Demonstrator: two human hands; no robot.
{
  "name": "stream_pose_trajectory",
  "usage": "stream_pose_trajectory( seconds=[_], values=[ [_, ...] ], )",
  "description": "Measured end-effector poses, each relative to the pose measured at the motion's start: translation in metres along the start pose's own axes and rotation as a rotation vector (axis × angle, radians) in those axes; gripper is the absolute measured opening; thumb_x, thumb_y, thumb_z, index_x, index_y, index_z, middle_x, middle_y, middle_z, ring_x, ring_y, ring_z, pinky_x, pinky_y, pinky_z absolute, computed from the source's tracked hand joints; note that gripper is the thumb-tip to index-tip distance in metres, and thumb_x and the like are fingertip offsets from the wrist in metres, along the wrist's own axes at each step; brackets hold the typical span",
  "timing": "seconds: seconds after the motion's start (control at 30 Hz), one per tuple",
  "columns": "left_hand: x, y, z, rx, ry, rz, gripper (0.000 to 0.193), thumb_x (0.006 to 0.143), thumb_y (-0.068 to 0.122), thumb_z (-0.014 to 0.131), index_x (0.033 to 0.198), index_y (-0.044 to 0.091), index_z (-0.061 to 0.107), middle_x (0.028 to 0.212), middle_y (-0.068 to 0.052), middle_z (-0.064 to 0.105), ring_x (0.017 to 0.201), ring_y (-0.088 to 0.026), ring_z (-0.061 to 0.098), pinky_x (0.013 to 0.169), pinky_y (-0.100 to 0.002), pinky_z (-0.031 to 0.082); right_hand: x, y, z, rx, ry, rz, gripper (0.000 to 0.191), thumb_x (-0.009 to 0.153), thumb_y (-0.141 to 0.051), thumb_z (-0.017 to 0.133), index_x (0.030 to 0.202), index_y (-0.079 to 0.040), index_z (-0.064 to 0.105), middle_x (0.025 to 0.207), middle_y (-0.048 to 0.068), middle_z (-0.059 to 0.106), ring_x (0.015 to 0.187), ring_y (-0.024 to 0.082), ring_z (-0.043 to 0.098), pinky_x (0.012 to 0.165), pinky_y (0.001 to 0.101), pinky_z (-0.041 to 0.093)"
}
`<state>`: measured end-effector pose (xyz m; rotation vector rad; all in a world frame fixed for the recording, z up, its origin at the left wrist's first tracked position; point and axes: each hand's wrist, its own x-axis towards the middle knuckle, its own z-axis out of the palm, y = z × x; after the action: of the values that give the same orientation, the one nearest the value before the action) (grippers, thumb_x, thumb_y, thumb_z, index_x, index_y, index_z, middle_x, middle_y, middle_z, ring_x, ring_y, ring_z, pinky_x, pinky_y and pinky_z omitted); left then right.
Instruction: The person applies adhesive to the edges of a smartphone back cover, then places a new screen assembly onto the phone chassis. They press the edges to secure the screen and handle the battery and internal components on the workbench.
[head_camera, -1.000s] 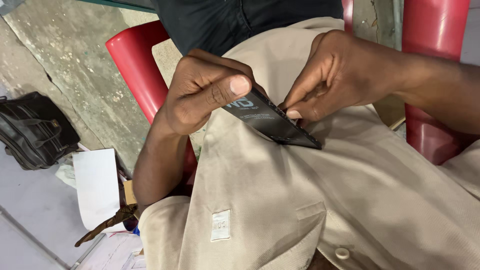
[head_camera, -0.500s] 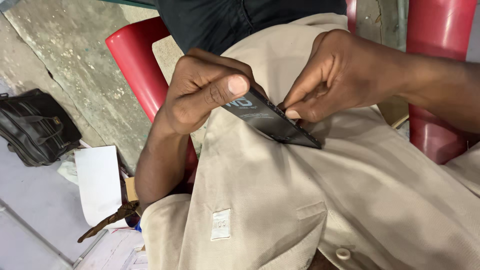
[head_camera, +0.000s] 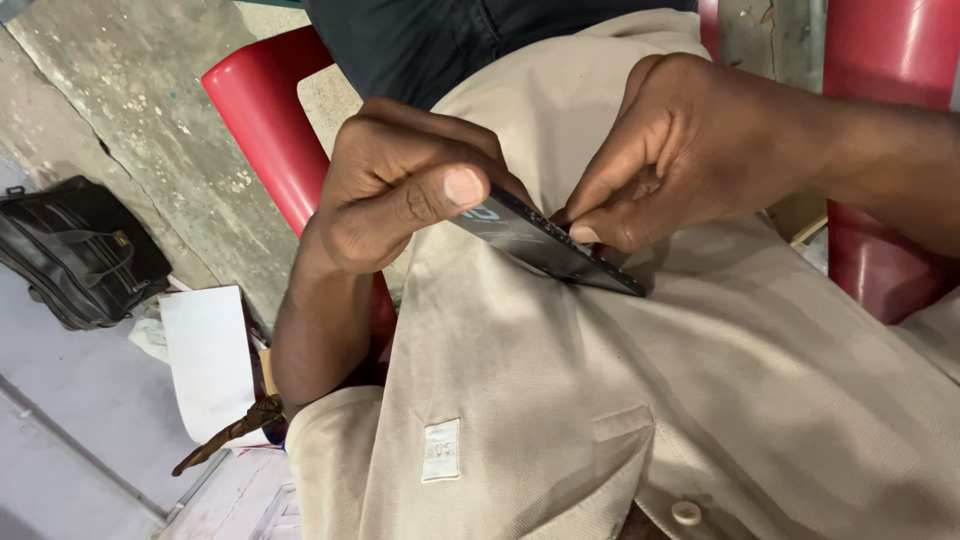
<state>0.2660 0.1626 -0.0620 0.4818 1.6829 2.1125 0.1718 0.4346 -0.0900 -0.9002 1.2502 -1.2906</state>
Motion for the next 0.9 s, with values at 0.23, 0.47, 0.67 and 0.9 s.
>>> stream_pose_trajectory(
  seconds=[0.23, 0.47, 0.67, 0.9],
  values=[
    [0.004, -0.006, -0.002, 0.063, 0.008, 0.028, 0.043, 0.111, 0.029, 0.057, 0.103, -0.009, 0.074, 0.091, -0.022, 0.073, 0.062, -0.018, 0.071, 0.055, -0.025, 0.053, 0.0, -0.003, -0.001, 0.008, -0.002, 0.069, 0.02, 0.085, -0.011, 0.08, 0.102, -0.001, 0.083, 0.062, 0.002, 0.075, 0.045, 0.001, 0.059, 0.038, 0.0193, 0.042],
    [0.005, -0.002, 0.0, 0.096, 0.011, 0.014, 0.043, 0.112, 0.03, 0.057, 0.104, -0.009, 0.075, 0.087, -0.021, 0.074, 0.061, -0.018, 0.07, 0.055, -0.025, 0.053, 0.004, -0.008, -0.001, 0.06, -0.009, 0.004, 0.018, 0.086, -0.012, 0.078, 0.101, -0.002, 0.081, 0.06, 0.0, 0.078, 0.045, -0.002, 0.06, 0.038, 0.0167, 0.044],
    [0.005, 0.002, -0.002, 0.056, -0.003, 0.026, 0.04, 0.113, 0.027, 0.057, 0.104, -0.009, 0.073, 0.094, -0.021, 0.073, 0.073, -0.021, 0.074, 0.065, -0.028, 0.058, 0.005, -0.012, -0.001, 0.011, -0.004, 0.049, 0.019, 0.084, -0.012, 0.079, 0.1, -0.003, 0.083, 0.059, 0.001, 0.075, 0.041, 0.0, 0.058, 0.036, 0.0177, 0.041],
    [0.003, -0.002, -0.003, 0.061, 0.007, 0.01, 0.04, 0.112, 0.025, 0.057, 0.102, -0.01, 0.074, 0.091, -0.022, 0.074, 0.071, -0.022, 0.074, 0.063, -0.027, 0.057, 0.003, -0.012, 0.0, 0.037, 0.002, 0.047, 0.018, 0.086, -0.01, 0.078, 0.101, -0.002, 0.083, 0.059, 0.001, 0.074, 0.042, -0.001, 0.057, 0.037, 0.0174, 0.041]
  ],
)
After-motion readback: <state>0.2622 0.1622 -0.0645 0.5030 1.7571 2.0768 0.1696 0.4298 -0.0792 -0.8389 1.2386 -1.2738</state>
